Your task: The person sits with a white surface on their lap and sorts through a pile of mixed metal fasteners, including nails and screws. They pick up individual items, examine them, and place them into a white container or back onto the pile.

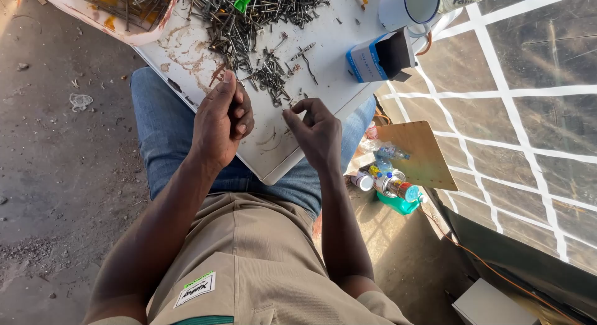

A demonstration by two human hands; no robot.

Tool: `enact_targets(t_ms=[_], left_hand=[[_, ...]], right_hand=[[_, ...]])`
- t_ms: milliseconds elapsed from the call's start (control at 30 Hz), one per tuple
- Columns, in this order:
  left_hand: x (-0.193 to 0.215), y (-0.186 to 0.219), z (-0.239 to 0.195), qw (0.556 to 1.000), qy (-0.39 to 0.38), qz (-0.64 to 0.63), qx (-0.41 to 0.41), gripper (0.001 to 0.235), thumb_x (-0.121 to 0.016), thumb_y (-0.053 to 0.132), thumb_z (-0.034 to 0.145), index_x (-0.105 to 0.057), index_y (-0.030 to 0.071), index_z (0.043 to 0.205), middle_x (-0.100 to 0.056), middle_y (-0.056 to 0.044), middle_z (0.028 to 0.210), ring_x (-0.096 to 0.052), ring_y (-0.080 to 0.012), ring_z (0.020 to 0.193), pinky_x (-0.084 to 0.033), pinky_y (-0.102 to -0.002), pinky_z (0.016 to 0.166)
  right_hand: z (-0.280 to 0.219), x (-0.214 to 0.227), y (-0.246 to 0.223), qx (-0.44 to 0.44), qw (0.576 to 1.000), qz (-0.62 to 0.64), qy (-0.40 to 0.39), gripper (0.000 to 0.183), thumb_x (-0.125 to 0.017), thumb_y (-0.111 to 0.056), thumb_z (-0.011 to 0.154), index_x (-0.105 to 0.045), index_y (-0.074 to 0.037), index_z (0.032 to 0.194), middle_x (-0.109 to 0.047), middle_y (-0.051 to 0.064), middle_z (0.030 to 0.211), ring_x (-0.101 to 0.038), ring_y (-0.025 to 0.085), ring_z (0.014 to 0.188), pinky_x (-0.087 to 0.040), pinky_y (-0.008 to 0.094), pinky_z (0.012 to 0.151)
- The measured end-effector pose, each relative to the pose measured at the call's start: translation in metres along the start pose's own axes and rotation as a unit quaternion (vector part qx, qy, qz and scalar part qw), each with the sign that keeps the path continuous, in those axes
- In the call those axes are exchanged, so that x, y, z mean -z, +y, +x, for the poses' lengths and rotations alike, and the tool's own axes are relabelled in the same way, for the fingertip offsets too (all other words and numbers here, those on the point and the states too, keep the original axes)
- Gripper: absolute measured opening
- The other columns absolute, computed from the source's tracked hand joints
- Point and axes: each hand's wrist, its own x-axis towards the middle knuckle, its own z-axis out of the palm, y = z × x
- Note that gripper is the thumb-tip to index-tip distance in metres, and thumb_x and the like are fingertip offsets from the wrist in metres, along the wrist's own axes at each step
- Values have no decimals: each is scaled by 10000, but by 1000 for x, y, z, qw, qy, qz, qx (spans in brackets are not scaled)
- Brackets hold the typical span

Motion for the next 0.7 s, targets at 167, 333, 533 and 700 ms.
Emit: enact_targets(t_ms=[167, 333, 533, 700], left_hand=[[2, -1, 1, 1000, -5, 4, 1, 394, -453, 428, 1158, -538, 138, 905, -404, 9, 710, -485, -109, 504, -370, -231, 481], [2, 0, 1, 1000, -23, 14, -3, 399, -438, 431, 1162, -531, 139, 907, -409, 11, 722, -492, -107, 523, -371, -223, 483], [5, -1, -1, 1000, -4, 2, 1, 388, -441, 427, 1165, -532, 147, 913, -404, 10, 721, -480, -109, 519, -378, -234, 500], [6, -4, 1, 1000, -14, -9, 3, 382, -475, 432, 1156, -543, 146, 912, -424, 7, 711, -478, -102, 512, -370, -236, 490]], right_hand=[[-3, -8, 9, -9, 994, -109, 1, 150, -787, -191, 898, -717, -127, 1014, -489, 6, 510, -512, 190, 480, -403, 335, 549], [3, -6, 7, 2, 992, -127, -10, 42, -717, -158, 956, -723, -130, 987, -489, -19, 485, -511, 166, 459, -397, 320, 534], [3, 8, 39, -61, 903, 407, -118, 70, -521, -139, 1025, -533, -91, 1073, -430, -58, 624, -410, 34, 504, -343, 196, 415], [13, 14, 43, -94, 795, 591, -101, 111, -517, -247, 901, -484, -141, 905, -419, 18, 649, -382, 83, 529, -304, 215, 419]])
